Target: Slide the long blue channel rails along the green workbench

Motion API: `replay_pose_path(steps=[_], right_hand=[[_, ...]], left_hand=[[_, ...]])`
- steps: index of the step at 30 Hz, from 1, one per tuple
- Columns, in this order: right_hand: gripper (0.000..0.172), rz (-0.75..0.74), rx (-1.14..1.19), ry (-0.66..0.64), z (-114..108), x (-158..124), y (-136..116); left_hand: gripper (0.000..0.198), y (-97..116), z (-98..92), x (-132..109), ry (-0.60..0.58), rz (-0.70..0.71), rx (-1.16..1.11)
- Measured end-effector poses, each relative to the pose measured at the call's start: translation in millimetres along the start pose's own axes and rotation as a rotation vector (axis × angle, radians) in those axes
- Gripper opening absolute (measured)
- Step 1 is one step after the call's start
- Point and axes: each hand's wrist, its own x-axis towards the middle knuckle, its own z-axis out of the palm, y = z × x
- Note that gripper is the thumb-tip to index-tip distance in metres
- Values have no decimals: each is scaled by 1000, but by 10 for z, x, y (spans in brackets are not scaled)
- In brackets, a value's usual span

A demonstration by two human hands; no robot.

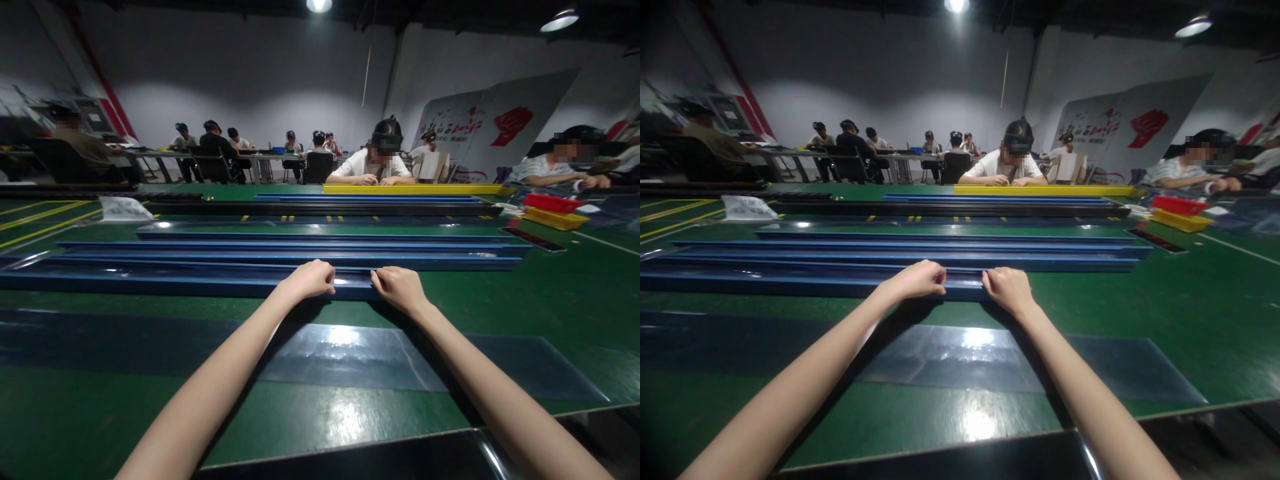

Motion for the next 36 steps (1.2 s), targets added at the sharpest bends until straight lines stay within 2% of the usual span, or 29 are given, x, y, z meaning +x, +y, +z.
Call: replay_pose_path(steps=[6,17,23,36], right_hand=[[43,-31,24,-1,-4,124,-212],[42,202,54,2,41,166,-453],[38,237,95,23,77,127,-448],[40,285,117,100,146,76,-267]], left_hand=[[14,-21,4,15,-2,6,-25],[14,-72,28,49,-16,30,-71],[16,-86,25,48,-22,37,-89],[23,-46,-45,-20,-54,-51,-23]])
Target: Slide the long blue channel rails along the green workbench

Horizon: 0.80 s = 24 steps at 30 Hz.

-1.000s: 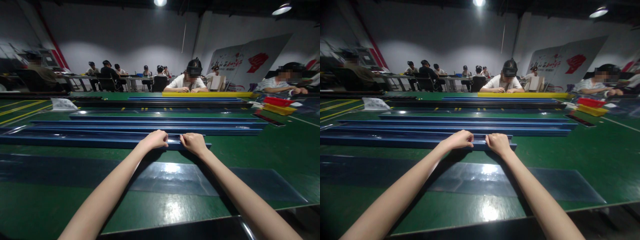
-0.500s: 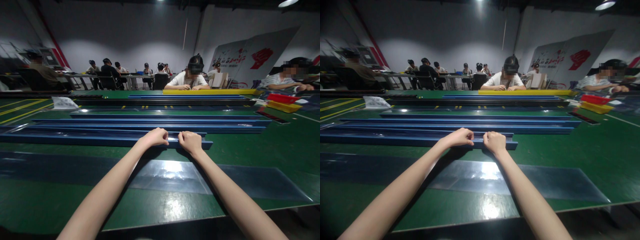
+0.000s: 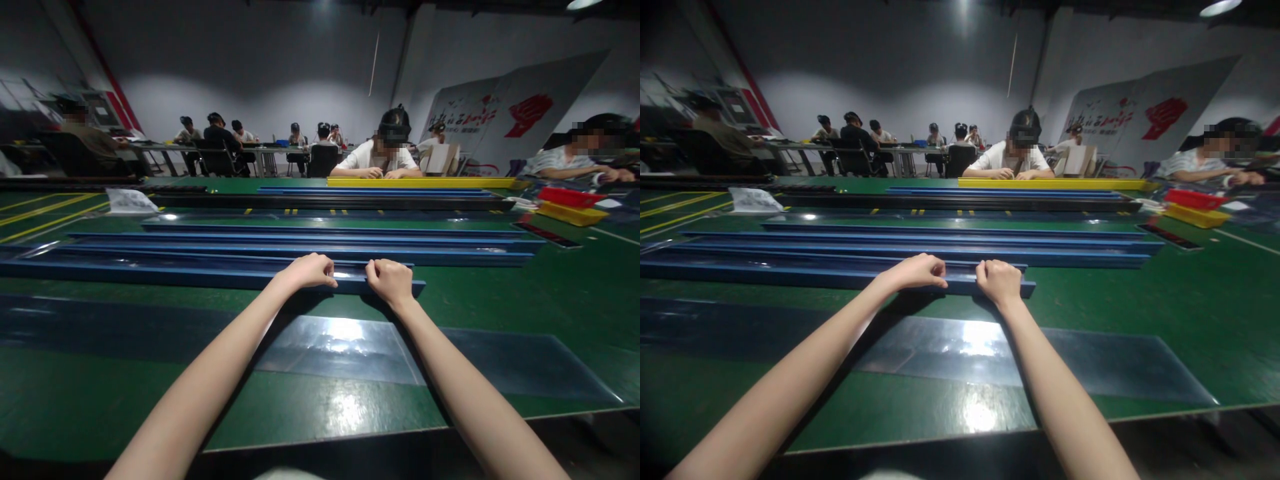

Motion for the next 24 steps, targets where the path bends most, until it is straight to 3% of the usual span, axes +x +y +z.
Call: replay_pose_path(steps=[14,24], right_hand=[[42,-81,-19,55,22,47,61],[41,-2,-52,101,16,39,335]], left_hand=[[32,9,25,-7,61,-11,112],[32,105,192,34,152,136,173]])
